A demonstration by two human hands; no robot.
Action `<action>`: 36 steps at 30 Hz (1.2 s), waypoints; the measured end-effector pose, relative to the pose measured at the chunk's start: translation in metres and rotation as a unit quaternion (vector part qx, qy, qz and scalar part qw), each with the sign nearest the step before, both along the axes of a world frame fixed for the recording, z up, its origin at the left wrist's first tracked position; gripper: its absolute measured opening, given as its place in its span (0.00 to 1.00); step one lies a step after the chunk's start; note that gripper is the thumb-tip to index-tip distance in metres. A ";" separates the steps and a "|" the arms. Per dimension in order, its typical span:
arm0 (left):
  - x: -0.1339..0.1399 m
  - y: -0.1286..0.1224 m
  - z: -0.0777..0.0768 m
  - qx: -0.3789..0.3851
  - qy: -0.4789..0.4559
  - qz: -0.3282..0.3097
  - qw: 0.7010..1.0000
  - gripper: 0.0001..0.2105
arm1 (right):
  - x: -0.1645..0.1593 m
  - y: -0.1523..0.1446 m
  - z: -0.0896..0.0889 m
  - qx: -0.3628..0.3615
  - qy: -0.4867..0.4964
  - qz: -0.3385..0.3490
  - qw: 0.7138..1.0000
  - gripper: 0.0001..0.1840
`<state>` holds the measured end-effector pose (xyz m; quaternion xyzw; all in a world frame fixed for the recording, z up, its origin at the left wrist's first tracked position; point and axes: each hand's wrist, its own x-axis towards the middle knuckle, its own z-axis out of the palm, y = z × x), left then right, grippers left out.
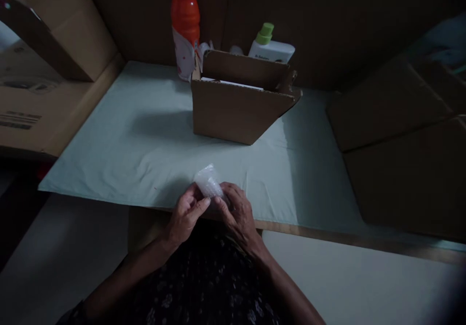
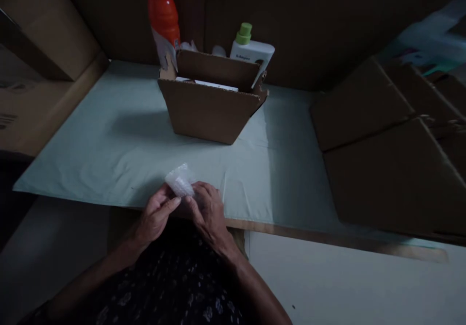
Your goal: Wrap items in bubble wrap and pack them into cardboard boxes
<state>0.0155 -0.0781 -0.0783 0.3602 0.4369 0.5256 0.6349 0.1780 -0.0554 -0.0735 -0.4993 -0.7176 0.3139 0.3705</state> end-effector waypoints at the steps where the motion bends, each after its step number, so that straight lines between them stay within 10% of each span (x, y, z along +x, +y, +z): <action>1: 0.000 0.001 0.002 -0.007 0.008 0.004 1.000 0.19 | 0.003 0.000 0.001 0.002 0.007 -0.007 1.000 0.16; 7: -0.012 0.003 0.016 0.039 0.162 -0.085 0.982 0.16 | 0.034 0.010 0.020 -0.130 0.092 0.087 0.983 0.40; 18: -0.023 0.034 0.029 0.162 0.267 -0.195 0.930 0.21 | 0.045 0.032 0.080 -0.079 -0.085 0.158 0.981 0.14; 25: -0.029 0.144 0.013 0.125 0.307 -0.063 0.941 0.23 | 0.087 0.140 0.171 0.122 0.093 -0.067 0.986 0.16; 28: -0.019 0.169 -0.006 0.129 0.345 -0.023 0.930 0.17 | 0.093 0.199 0.190 0.140 -0.026 -0.149 0.979 0.17; 33: -0.015 0.164 -0.020 0.159 0.360 -0.036 0.919 0.14 | 0.071 0.232 0.209 0.115 -0.501 -0.195 0.835 0.15; 36: -0.017 0.160 -0.020 0.177 0.369 -0.048 0.911 0.13 | 0.045 0.234 0.214 0.109 -0.608 -0.141 0.774 0.16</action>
